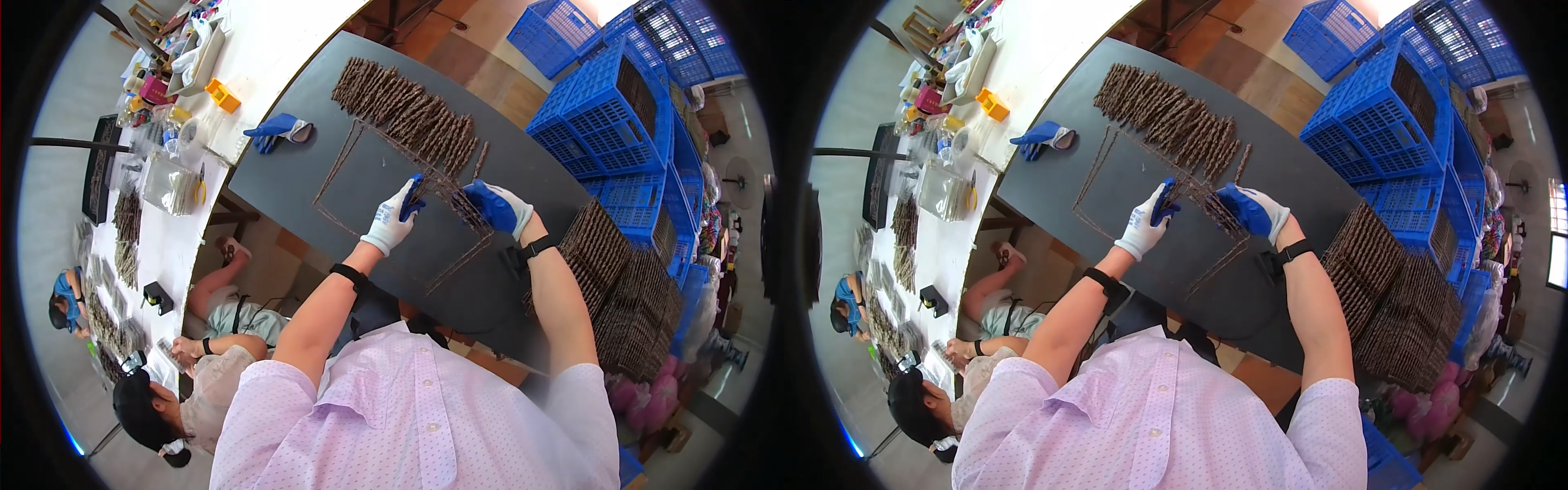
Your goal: Assembling small wicker bundles onto a rectangular wire frame using pliers.
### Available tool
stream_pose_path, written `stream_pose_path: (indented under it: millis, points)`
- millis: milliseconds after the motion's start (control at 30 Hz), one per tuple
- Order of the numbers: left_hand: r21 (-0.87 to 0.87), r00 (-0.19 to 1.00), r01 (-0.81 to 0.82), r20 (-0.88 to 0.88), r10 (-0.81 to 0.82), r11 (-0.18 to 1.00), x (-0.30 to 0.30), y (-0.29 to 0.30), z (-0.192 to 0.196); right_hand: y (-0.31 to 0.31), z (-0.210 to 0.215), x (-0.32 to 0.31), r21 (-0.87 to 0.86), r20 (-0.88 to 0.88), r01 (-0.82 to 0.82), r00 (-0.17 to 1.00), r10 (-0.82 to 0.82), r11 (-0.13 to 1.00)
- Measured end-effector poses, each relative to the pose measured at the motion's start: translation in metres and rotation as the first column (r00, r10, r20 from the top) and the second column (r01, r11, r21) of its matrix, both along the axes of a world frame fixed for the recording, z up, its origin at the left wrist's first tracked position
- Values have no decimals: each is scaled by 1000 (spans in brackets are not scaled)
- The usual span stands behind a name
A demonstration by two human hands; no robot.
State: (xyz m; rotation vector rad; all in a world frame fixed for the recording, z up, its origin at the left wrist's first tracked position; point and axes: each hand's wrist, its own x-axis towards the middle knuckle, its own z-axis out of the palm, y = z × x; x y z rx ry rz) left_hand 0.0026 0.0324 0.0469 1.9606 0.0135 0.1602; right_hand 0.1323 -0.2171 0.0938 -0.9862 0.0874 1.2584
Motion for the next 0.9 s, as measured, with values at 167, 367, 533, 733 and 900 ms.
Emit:
stream_pose_path:
  millis: [167, 367, 533, 733, 900]
  points:
    - [-133, 987, 102, -108, -117, 986, 4, 8, 17, 7, 9, -4, -113, 38, -83, 995, 87, 990]
    - [-194, 991, 74, -92, -93, 978, 10, 10, 19, 13, -6, -5, -116, 337, 698, 696, -633, 706]
    - [90, 979, 2, -202, 17, 996, 14, 13, 19, 32, 35, -8, -277, 954, 614, 80, 291, 739]
    - [-36, 942, -88, -329, 71, 995, 27, 2, 33, 86, 62, -35, -711, 374, 541, -250, 893, 449]
    - [78, 968, -92, -225, 108, 993, 27, -4, 44, 91, 23, -21, -738, 238, 589, -231, 944, 330]
